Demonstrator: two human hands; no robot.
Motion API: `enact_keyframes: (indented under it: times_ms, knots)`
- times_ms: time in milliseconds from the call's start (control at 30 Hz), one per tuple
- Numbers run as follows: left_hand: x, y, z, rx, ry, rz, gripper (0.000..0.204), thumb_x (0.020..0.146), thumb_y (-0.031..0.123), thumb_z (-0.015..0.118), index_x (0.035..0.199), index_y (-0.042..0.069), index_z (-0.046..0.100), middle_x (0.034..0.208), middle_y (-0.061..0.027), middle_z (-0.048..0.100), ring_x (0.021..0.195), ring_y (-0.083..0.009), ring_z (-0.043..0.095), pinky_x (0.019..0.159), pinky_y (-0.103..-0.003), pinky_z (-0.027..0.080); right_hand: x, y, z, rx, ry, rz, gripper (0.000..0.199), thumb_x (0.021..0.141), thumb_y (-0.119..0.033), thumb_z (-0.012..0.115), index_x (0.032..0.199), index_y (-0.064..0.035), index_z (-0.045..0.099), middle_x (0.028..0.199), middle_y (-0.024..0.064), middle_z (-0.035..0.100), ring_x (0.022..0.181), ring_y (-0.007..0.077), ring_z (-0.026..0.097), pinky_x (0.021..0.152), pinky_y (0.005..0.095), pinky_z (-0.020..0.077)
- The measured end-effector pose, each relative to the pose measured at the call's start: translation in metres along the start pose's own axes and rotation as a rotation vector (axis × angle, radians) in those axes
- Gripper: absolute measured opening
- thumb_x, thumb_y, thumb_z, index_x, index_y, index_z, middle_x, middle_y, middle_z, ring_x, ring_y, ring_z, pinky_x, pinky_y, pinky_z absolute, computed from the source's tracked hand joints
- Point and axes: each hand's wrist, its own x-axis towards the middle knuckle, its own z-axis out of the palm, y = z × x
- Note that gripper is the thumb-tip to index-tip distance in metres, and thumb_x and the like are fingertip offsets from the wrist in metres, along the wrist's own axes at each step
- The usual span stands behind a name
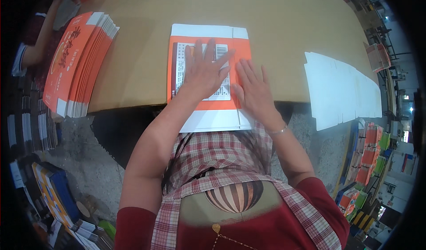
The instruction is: Organizing and stacking flat cardboard packaging sleeves on a workbench.
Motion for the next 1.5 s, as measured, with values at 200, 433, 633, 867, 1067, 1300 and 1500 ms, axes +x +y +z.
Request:
enact_keyframes:
  times_ms: [200, 433, 633, 867, 1067, 1300, 1500]
  knots:
    - [0.0, -0.004, -0.005, 0.006, -0.052, 0.002, 0.056, 0.096, 0.064, 0.038, 0.147, 0.043, 0.038, 0.16, -0.0154, 0.02, 0.146, -0.0452, 0.013, 0.113, -0.069, 0.007, -0.041, 0.026, -0.063, 0.485, -0.253, 0.034, 0.048, 0.094, -0.03, 0.061, 0.13, 0.0009, 0.057, 0.139, 0.0174, 0.054, 0.134, 0.0325, 0.046, 0.112, 0.0414, 0.0351]
    - [0.002, -0.002, 0.002, -0.088, 0.009, 0.028, 0.06, 0.092, 0.065, 0.047, 0.145, 0.037, 0.045, 0.159, -0.0195, 0.021, 0.147, -0.0467, 0.01, 0.114, -0.066, -0.001, -0.126, 0.189, -0.075, -0.254, -0.42, 0.511, 0.098, 0.082, -0.031, 0.076, 0.157, -0.0208, 0.015, 0.148, 0.0348, 0.032, 0.138, 0.0505, 0.032, 0.11, 0.0585, 0.0324]
    - [0.0, -0.002, -0.005, 0.001, -0.054, -0.013, 0.058, 0.094, 0.067, 0.04, 0.147, 0.043, 0.039, 0.16, -0.0135, 0.02, 0.148, -0.0407, 0.012, 0.115, -0.067, 0.003, -0.099, 0.165, -0.109, 0.106, -0.402, 0.351, 0.078, 0.083, 0.007, 0.046, 0.154, -0.0173, 0.025, 0.12, 0.0352, 0.055, 0.104, 0.0431, 0.062, 0.089, 0.0481, 0.0499]
    - [0.003, -0.018, 0.0, -0.142, 0.174, 0.046, 0.055, 0.098, 0.056, 0.043, 0.141, 0.023, 0.05, 0.145, -0.0154, 0.042, 0.134, -0.0383, 0.036, 0.114, -0.056, 0.02, -0.048, 0.092, -0.178, 1.203, 0.341, 0.494, 0.09, 0.066, -0.004, 0.052, 0.152, 0.0042, 0.024, 0.151, 0.0258, 0.035, 0.119, 0.0221, 0.059, 0.095, 0.0304, 0.0526]
    - [0.011, -0.032, -0.016, -1.282, 0.133, -0.256, 0.058, 0.098, 0.037, 0.054, 0.142, 0.0, 0.042, 0.119, -0.0124, 0.059, 0.106, -0.0235, 0.059, 0.094, -0.033, 0.047, -0.026, 0.025, -0.057, 1.413, 0.239, 0.422, 0.076, 0.077, 0.004, 0.046, 0.152, -0.0002, 0.029, 0.159, 0.0177, 0.026, 0.142, 0.0253, 0.035, 0.111, 0.0332, 0.0362]
    - [0.008, -0.032, -0.031, -1.025, 0.125, -0.419, 0.077, 0.081, 0.011, 0.073, 0.146, 0.001, 0.032, 0.132, -0.0208, 0.056, 0.121, -0.0309, 0.056, 0.099, -0.04, 0.046, -0.027, 0.016, -0.038, 0.683, -0.135, 0.529, 0.072, 0.09, -0.017, 0.061, 0.152, 0.0004, 0.027, 0.068, 0.0135, 0.066, 0.054, 0.0225, 0.062, 0.057, 0.0334, 0.049]
    - [-0.017, -0.009, -0.05, -0.019, 0.112, -0.512, 0.073, 0.086, 0.023, 0.07, 0.147, 0.009, 0.033, 0.155, -0.0228, 0.02, 0.136, -0.0473, 0.031, 0.11, -0.05, 0.033, -0.021, 0.015, -0.039, 0.551, -0.253, 0.537, 0.073, 0.088, -0.022, 0.068, 0.148, 0.002, 0.034, 0.061, 0.0147, 0.06, 0.053, 0.023, 0.061, 0.054, 0.0355, 0.0463]
